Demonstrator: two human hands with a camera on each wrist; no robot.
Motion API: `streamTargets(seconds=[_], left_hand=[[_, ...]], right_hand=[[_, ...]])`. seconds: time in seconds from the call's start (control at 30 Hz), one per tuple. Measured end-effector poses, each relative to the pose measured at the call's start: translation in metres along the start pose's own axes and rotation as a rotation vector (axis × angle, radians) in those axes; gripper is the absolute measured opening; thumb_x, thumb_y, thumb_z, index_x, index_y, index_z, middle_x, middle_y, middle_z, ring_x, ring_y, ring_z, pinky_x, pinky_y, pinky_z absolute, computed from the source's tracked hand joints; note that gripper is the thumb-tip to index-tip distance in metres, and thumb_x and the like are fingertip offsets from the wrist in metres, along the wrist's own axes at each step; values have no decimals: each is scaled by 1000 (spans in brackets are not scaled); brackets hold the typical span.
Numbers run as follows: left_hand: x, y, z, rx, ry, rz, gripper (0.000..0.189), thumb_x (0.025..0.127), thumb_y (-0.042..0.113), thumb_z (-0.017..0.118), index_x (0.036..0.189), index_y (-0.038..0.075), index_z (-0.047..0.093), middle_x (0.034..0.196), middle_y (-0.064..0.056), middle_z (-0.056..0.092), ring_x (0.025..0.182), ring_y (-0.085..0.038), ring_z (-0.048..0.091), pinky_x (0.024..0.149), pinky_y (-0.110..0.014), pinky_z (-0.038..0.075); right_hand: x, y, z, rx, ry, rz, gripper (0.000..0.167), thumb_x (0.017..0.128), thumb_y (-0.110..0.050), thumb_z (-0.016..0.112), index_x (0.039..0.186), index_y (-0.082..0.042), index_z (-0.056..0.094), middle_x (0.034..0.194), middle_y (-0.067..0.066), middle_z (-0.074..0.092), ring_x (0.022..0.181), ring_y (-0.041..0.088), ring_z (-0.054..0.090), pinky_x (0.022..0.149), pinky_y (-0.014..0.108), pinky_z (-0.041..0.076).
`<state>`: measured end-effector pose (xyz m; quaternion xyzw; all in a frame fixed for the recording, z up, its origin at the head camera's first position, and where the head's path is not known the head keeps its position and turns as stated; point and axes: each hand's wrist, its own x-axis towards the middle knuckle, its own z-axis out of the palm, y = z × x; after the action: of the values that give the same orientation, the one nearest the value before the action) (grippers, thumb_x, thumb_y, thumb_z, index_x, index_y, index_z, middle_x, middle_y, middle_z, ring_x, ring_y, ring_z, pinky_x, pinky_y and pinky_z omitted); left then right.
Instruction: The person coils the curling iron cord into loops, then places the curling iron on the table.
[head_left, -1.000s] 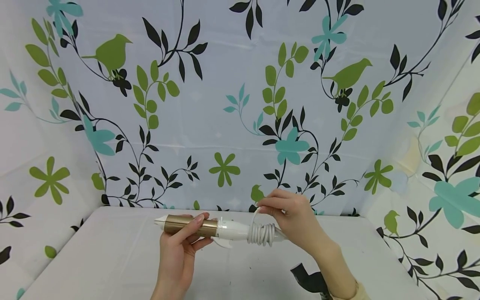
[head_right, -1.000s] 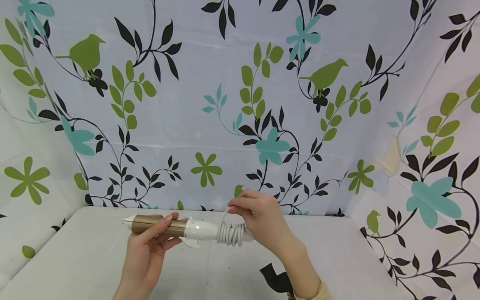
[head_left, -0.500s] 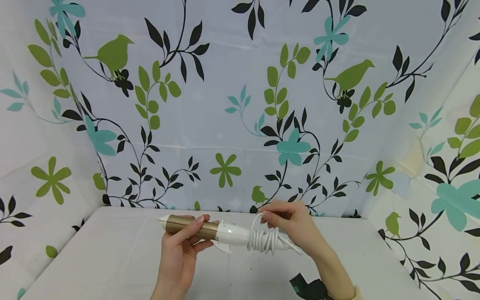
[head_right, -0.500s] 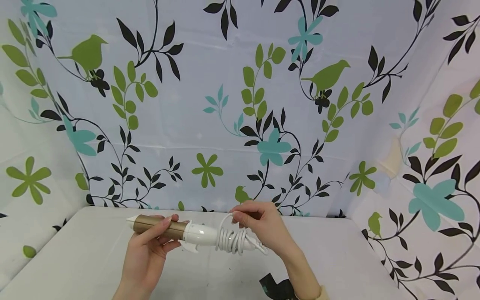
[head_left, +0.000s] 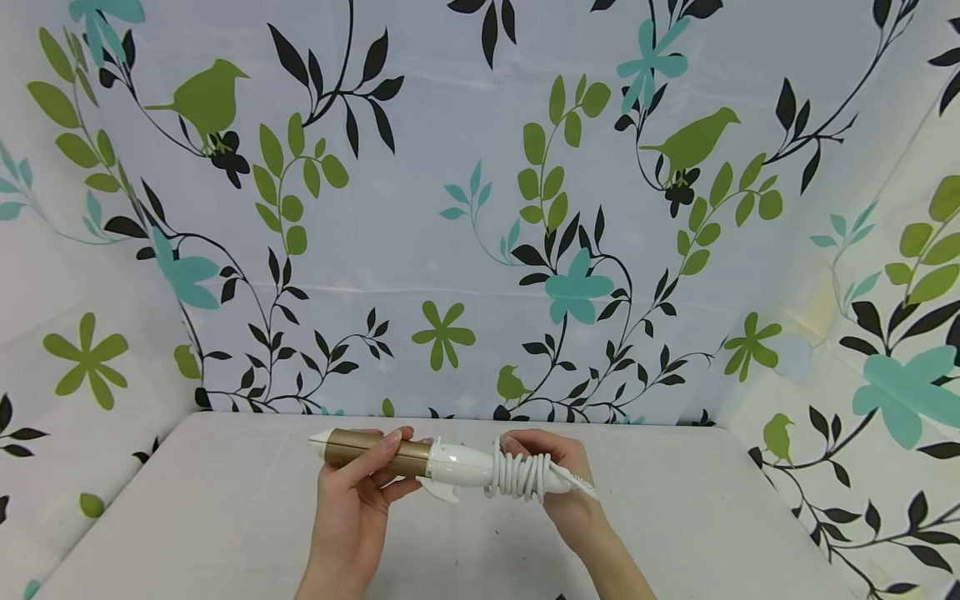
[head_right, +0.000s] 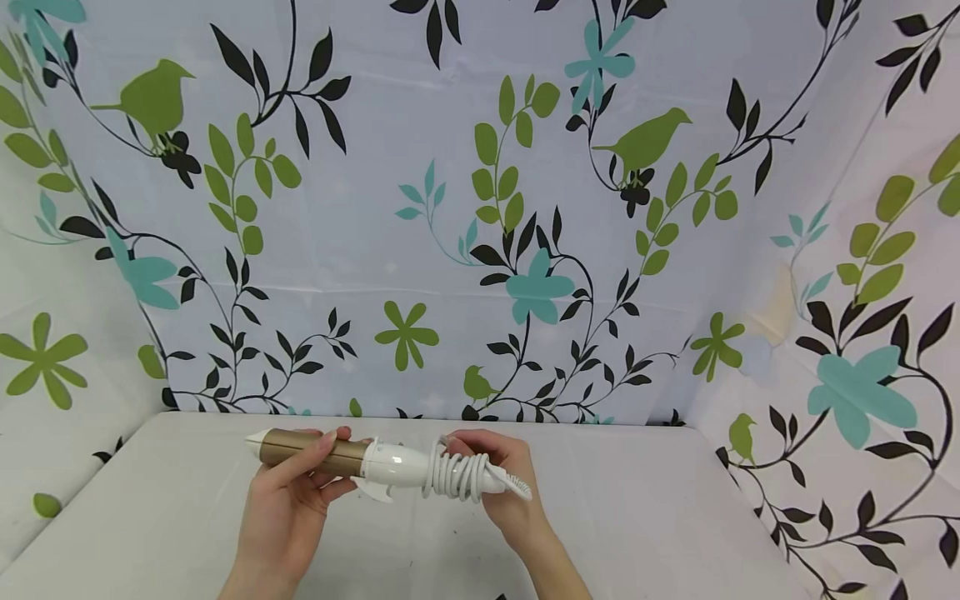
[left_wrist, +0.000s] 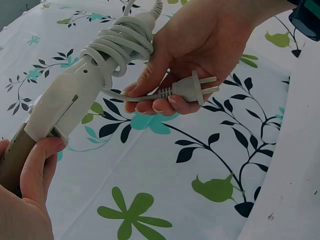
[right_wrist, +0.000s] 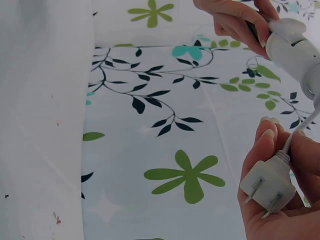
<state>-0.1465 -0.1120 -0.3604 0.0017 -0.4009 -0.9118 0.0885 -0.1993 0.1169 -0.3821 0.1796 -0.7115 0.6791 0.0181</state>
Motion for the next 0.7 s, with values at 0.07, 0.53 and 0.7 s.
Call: streamTargets(seconds=[0.07, 0.53, 0.7], left_hand=[[0, 1, -1, -9, 2, 5, 14, 97, -2, 56, 93, 12, 55, 93, -6, 76, 87, -25, 76, 64, -33, 64], [2, 9, -4, -95, 17, 87, 20, 97, -6, 55, 88, 10, 62, 94, -10, 76, 81, -23, 76, 66, -38, 64], [2, 10, -4, -77, 72, 97, 18, 96, -7, 57, 88, 8, 62, 94, -10, 74, 83, -25, 76, 64, -37, 64]], right_hand=[[0, 3, 3, -34, 5, -28, 20, 96, -15, 68, 106, 2, 72, 95, 8, 74, 76, 10, 66, 64, 25, 59], [-12, 9, 39, -73, 5, -52, 7, 98, -6, 61, 95, -1, 65, 79, 17, 70, 59, 12, 61, 52, 26, 56], [-15, 14, 47, -214, 24, -208, 21, 98, -8, 62, 78, -7, 69, 66, 5, 65, 51, 3, 51, 44, 20, 49]])
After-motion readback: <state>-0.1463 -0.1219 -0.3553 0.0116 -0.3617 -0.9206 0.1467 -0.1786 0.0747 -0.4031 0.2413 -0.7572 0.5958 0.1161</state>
